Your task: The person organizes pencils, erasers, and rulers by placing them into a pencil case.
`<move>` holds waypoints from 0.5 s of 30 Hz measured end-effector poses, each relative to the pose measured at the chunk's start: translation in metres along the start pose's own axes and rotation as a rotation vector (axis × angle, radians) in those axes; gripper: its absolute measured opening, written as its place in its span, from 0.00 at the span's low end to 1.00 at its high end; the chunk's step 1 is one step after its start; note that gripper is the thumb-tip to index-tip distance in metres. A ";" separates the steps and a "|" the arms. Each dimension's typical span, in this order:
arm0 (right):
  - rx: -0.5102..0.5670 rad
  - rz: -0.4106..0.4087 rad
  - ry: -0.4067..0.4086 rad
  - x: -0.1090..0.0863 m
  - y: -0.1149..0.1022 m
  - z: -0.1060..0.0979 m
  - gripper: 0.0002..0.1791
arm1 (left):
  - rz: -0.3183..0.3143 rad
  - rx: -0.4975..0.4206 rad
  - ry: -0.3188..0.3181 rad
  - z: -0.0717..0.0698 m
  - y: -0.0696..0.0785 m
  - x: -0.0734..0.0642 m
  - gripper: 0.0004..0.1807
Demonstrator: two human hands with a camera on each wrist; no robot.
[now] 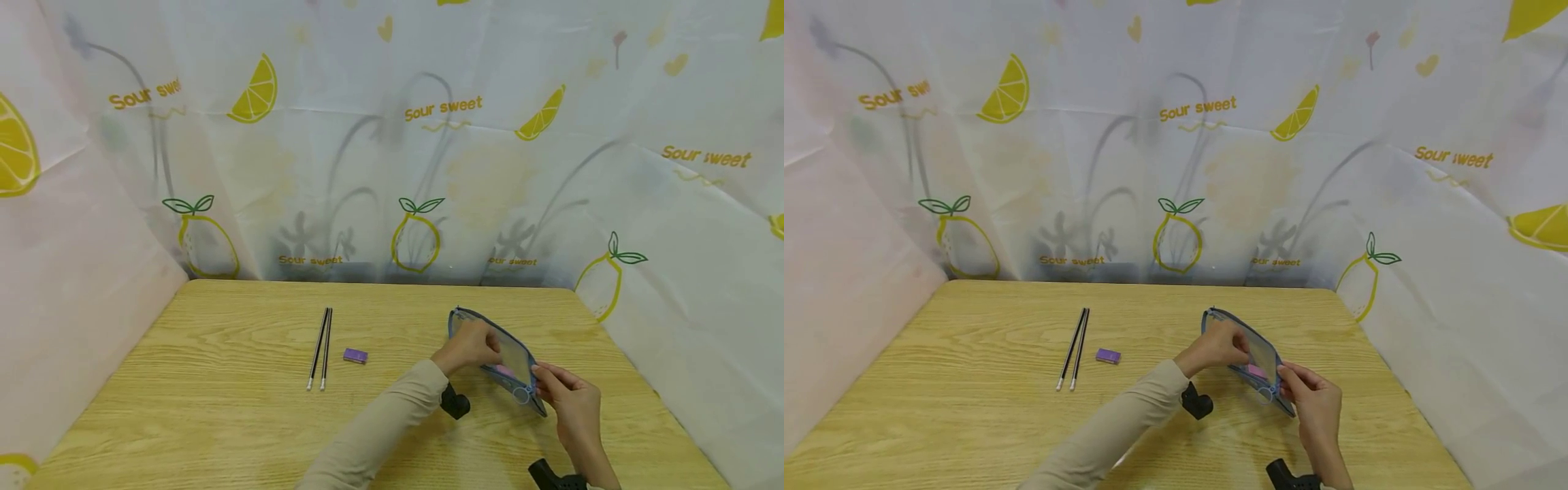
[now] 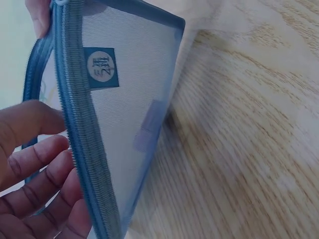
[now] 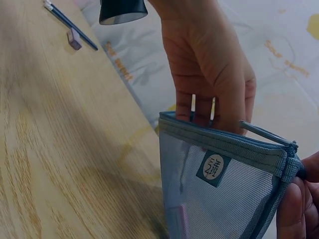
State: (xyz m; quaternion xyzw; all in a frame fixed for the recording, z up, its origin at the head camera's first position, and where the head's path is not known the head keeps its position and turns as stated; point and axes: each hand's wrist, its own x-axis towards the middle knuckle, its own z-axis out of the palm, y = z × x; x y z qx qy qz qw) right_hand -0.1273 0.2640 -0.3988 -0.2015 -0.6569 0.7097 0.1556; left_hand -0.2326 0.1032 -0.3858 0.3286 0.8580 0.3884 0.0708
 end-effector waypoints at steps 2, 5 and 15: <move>-0.001 -0.002 -0.006 0.000 0.001 0.000 0.02 | 0.014 0.015 0.000 -0.002 0.001 -0.001 0.02; -0.006 -0.006 -0.015 0.000 0.001 0.000 0.02 | 0.040 0.029 -0.004 -0.004 0.003 -0.002 0.02; -0.019 -0.015 -0.027 -0.001 0.001 0.000 0.02 | 0.169 0.055 -0.040 -0.015 0.008 -0.007 0.03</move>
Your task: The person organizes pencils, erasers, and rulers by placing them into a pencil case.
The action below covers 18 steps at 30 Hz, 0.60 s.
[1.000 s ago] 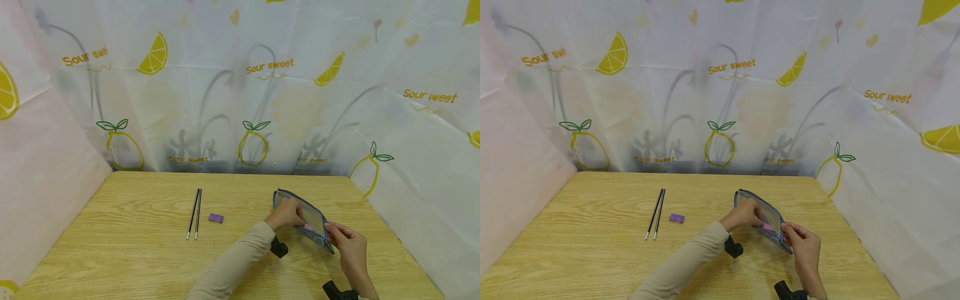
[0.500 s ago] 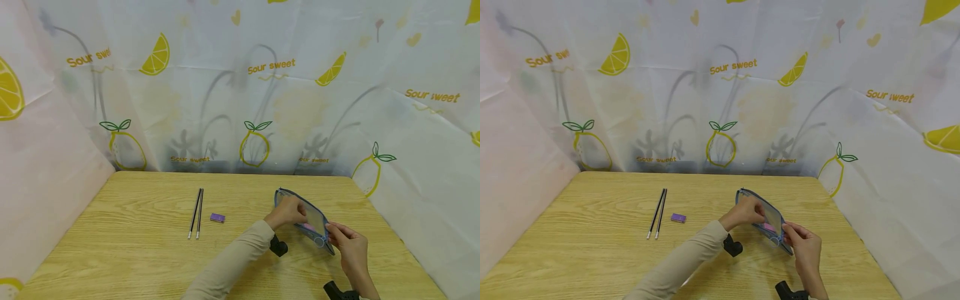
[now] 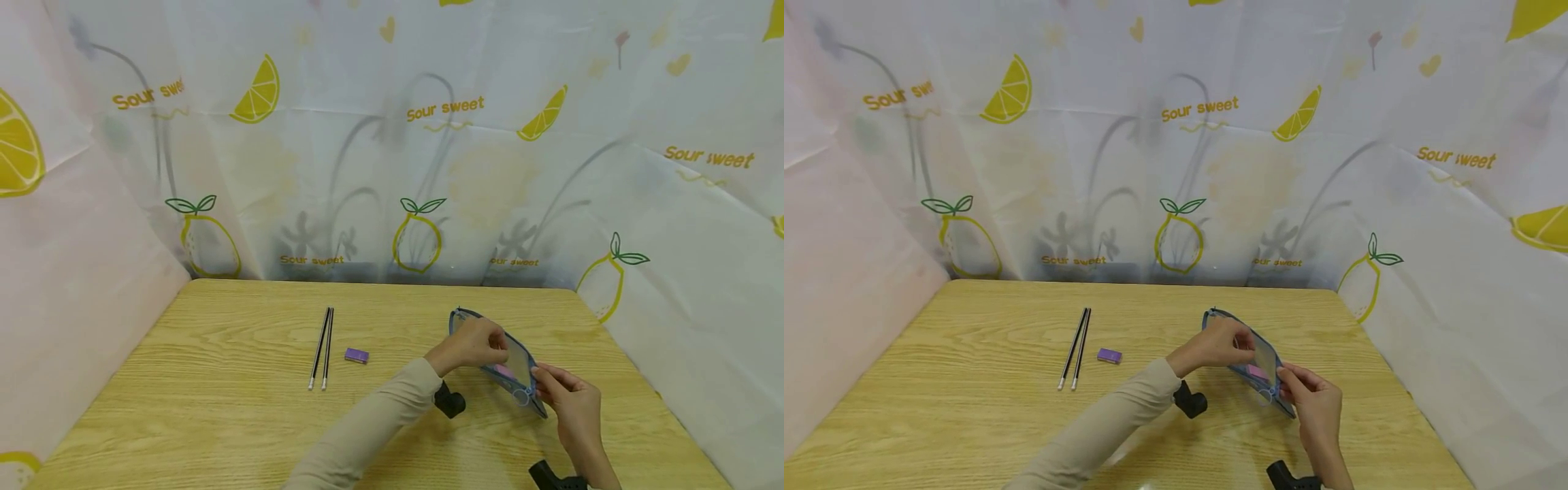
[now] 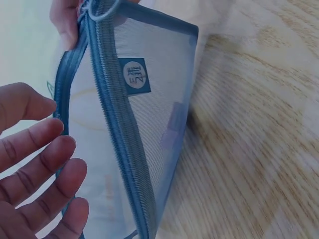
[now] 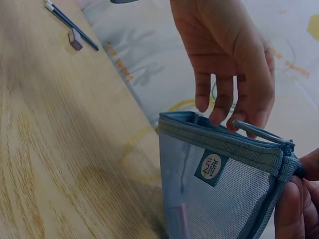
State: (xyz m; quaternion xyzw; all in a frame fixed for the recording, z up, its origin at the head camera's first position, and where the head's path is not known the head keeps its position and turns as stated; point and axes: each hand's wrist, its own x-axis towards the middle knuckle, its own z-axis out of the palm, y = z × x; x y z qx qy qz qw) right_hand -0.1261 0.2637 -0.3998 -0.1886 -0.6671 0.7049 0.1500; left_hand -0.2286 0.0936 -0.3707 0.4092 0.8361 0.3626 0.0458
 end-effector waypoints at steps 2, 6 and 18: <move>-0.002 0.000 0.003 0.000 0.000 0.000 0.02 | 0.019 0.014 0.000 -0.002 0.001 -0.001 0.04; -0.008 0.008 0.005 -0.001 -0.001 0.001 0.02 | 0.046 0.046 -0.008 -0.008 0.003 -0.005 0.04; -0.002 0.015 -0.009 -0.001 0.000 0.001 0.02 | 0.118 0.146 0.004 -0.022 0.008 -0.018 0.06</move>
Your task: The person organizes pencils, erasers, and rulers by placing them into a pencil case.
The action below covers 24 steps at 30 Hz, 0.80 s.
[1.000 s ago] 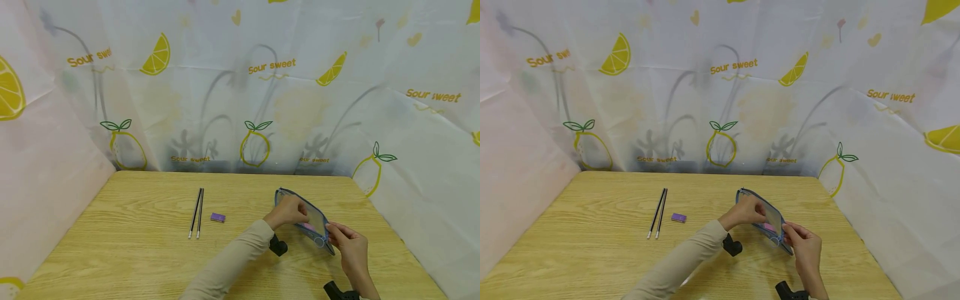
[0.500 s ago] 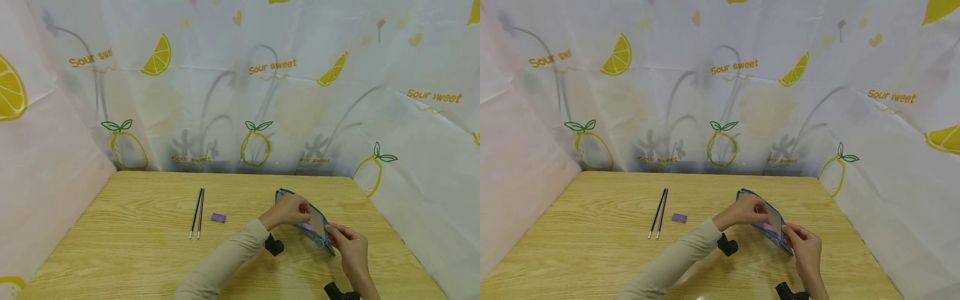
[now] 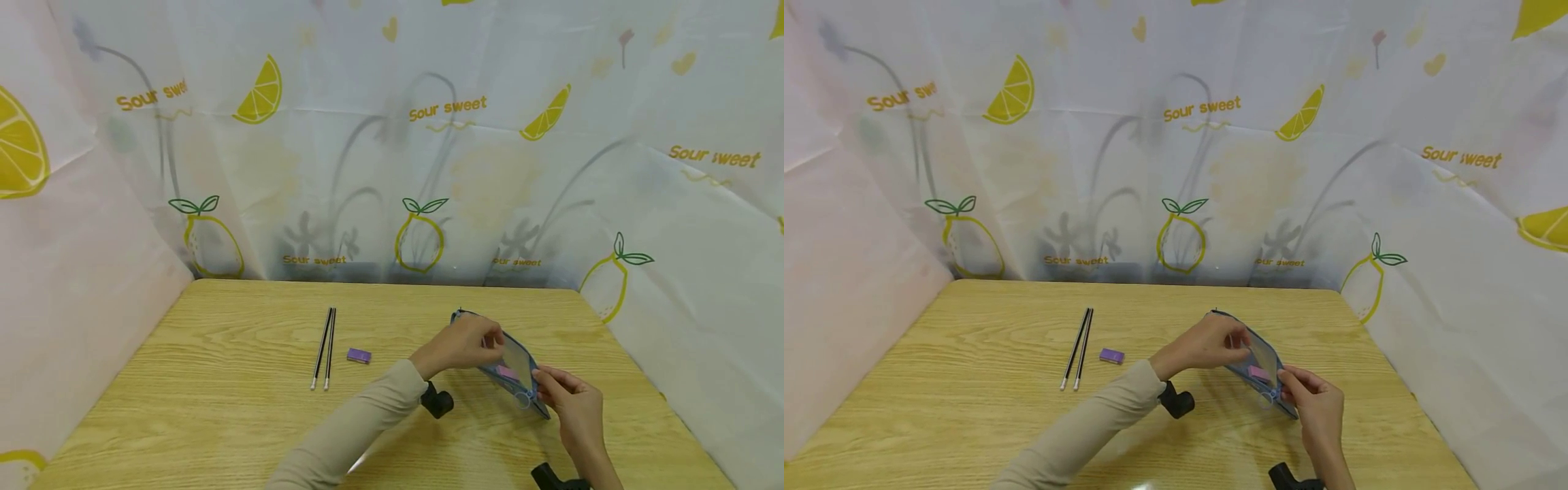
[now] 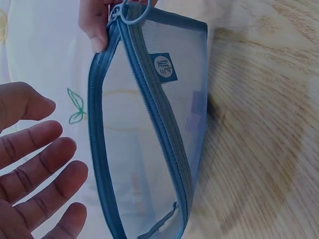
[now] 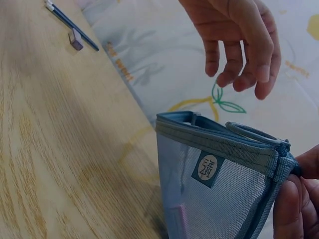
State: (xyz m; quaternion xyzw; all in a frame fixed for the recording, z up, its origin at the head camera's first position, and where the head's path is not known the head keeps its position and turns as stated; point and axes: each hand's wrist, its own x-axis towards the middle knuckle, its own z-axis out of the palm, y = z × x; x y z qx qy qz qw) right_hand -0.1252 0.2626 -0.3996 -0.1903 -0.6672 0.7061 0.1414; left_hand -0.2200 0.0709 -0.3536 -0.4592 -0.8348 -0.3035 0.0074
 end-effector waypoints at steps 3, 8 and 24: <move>0.004 0.000 -0.009 0.000 0.000 -0.001 0.02 | 0.027 0.015 0.010 -0.002 -0.002 -0.002 0.06; 0.001 0.009 -0.031 0.001 0.000 -0.002 0.02 | 0.073 0.022 0.015 -0.005 -0.001 -0.007 0.05; 0.014 0.033 -0.038 0.003 0.000 -0.003 0.02 | 0.124 0.072 0.024 -0.019 0.008 -0.026 0.11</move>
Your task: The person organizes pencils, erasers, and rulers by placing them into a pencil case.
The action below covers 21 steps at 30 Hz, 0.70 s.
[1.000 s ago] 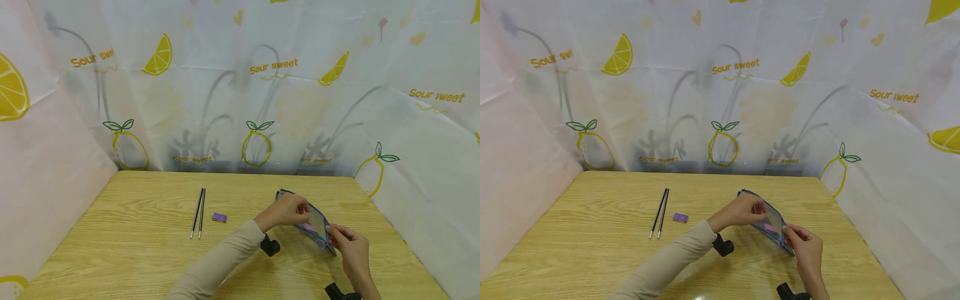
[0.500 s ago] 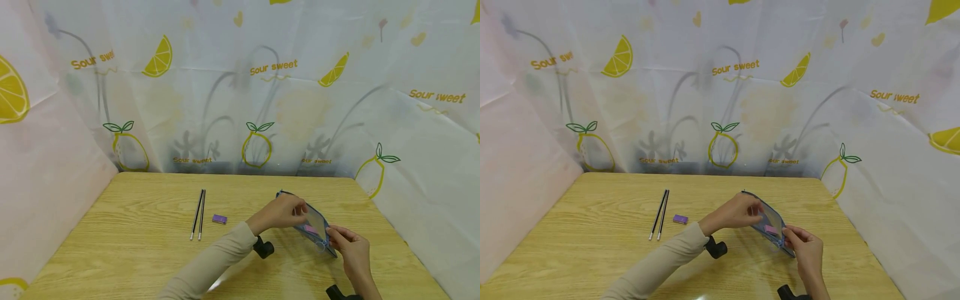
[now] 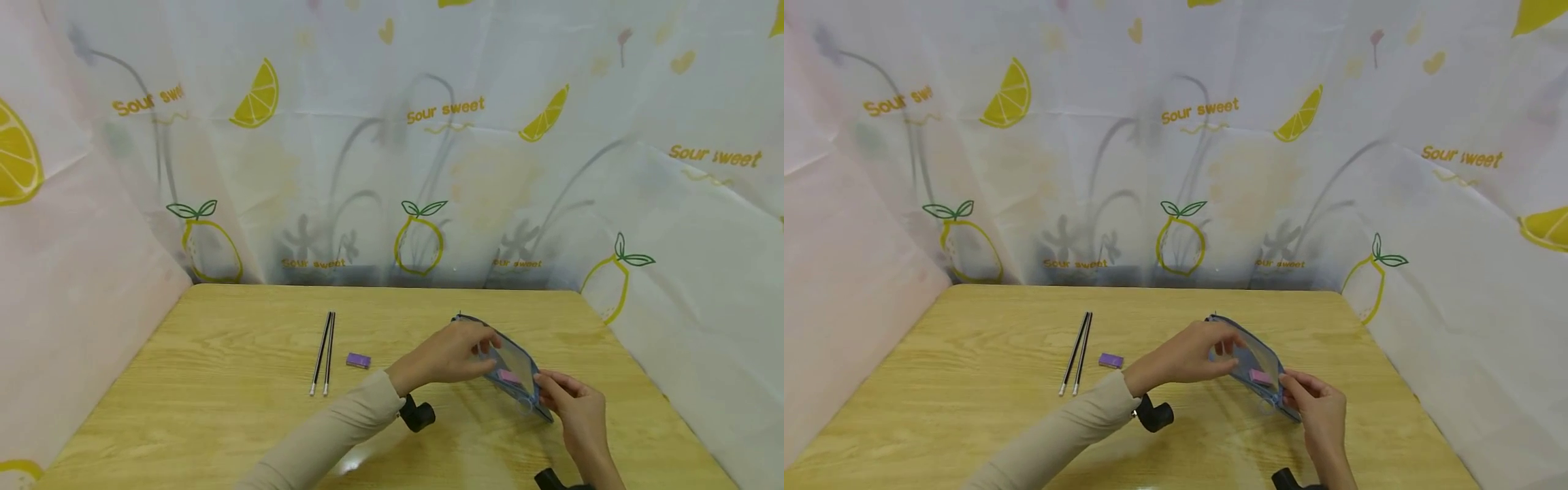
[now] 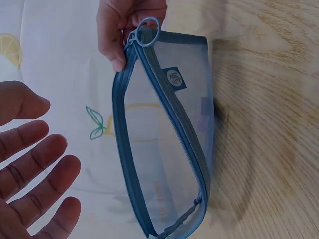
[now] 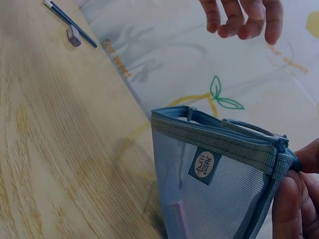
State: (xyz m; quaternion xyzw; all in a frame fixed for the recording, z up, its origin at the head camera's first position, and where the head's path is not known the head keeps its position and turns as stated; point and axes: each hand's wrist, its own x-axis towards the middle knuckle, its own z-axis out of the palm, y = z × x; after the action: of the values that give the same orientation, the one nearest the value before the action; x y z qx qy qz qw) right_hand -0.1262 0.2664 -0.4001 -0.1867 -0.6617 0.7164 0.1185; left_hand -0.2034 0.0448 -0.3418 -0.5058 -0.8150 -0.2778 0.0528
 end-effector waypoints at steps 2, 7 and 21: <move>0.006 0.011 -0.002 0.000 0.001 0.000 0.04 | 0.006 -0.001 0.009 -0.001 0.001 -0.004 0.10; 0.020 0.007 -0.004 0.000 0.001 0.000 0.06 | 0.053 -0.011 0.044 -0.005 0.003 -0.013 0.08; 0.023 -0.008 -0.004 -0.001 0.001 0.003 0.03 | 0.099 -0.036 0.104 -0.016 0.003 -0.039 0.05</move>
State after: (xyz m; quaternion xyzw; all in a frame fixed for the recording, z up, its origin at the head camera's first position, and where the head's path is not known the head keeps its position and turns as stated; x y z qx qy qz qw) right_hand -0.1261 0.2635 -0.4012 -0.1814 -0.6544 0.7239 0.1220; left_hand -0.1854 0.0060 -0.3416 -0.5313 -0.7800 -0.3153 0.0998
